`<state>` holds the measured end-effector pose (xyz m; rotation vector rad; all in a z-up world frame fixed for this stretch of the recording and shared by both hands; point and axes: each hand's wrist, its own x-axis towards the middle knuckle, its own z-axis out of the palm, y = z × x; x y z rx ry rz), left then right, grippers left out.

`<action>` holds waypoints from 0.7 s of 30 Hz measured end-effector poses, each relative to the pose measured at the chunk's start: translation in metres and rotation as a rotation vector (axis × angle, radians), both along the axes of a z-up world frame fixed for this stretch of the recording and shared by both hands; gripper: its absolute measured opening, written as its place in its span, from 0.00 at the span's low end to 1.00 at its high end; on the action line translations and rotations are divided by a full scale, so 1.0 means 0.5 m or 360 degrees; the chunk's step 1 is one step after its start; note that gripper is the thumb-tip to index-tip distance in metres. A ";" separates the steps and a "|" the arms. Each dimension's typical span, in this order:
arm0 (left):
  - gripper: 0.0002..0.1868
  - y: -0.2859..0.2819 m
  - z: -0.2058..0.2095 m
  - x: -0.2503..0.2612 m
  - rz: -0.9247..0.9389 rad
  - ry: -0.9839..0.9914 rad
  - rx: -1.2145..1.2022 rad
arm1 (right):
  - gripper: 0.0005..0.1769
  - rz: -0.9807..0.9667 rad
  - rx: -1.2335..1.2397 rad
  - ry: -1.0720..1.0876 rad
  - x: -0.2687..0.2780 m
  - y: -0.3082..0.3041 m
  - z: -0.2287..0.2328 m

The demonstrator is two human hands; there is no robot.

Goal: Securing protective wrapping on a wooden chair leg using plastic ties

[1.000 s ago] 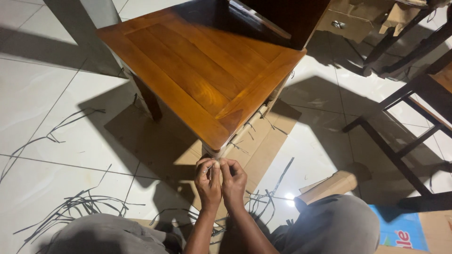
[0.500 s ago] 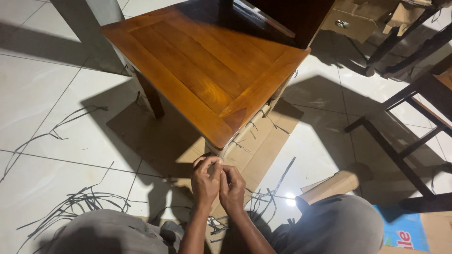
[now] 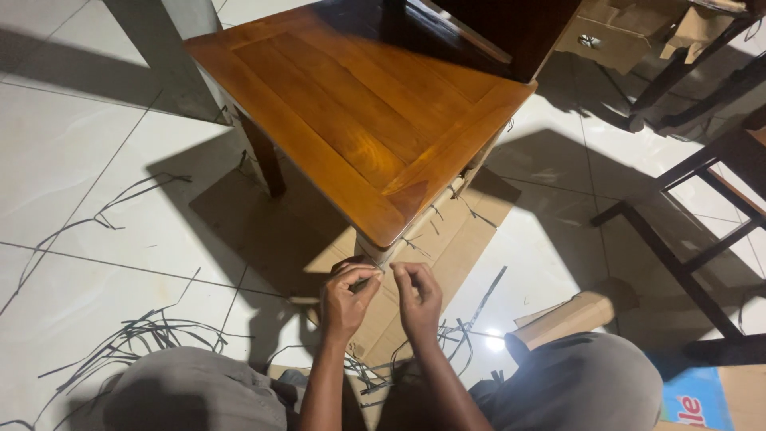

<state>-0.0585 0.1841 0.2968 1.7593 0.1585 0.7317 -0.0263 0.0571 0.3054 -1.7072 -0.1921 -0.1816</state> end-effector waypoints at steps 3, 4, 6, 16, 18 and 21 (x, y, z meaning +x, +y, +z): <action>0.02 0.009 -0.023 0.000 -0.0006 0.0043 0.0047 | 0.09 0.0094 -0.0235 0.0043 0.031 0.004 0.011; 0.02 0.011 -0.021 0.000 -0.0004 0.0043 0.0047 | 0.09 0.0096 -0.0235 0.0043 0.035 0.005 0.015; 0.05 0.015 -0.018 0.000 -0.0009 -0.0001 0.0184 | 0.09 0.0192 -0.0361 0.0284 0.044 0.006 0.023; 0.11 0.004 -0.028 -0.010 0.0046 0.0175 -0.0211 | 0.13 0.0464 -0.0436 0.0411 0.044 0.002 0.051; 0.09 0.009 -0.019 -0.012 0.0083 0.0304 -0.0149 | 0.13 0.0544 -0.0534 0.0248 0.040 0.002 0.064; 0.05 0.011 0.010 -0.019 0.0058 0.0343 -0.0121 | 0.10 0.0526 -0.0568 0.0172 0.038 -0.008 0.073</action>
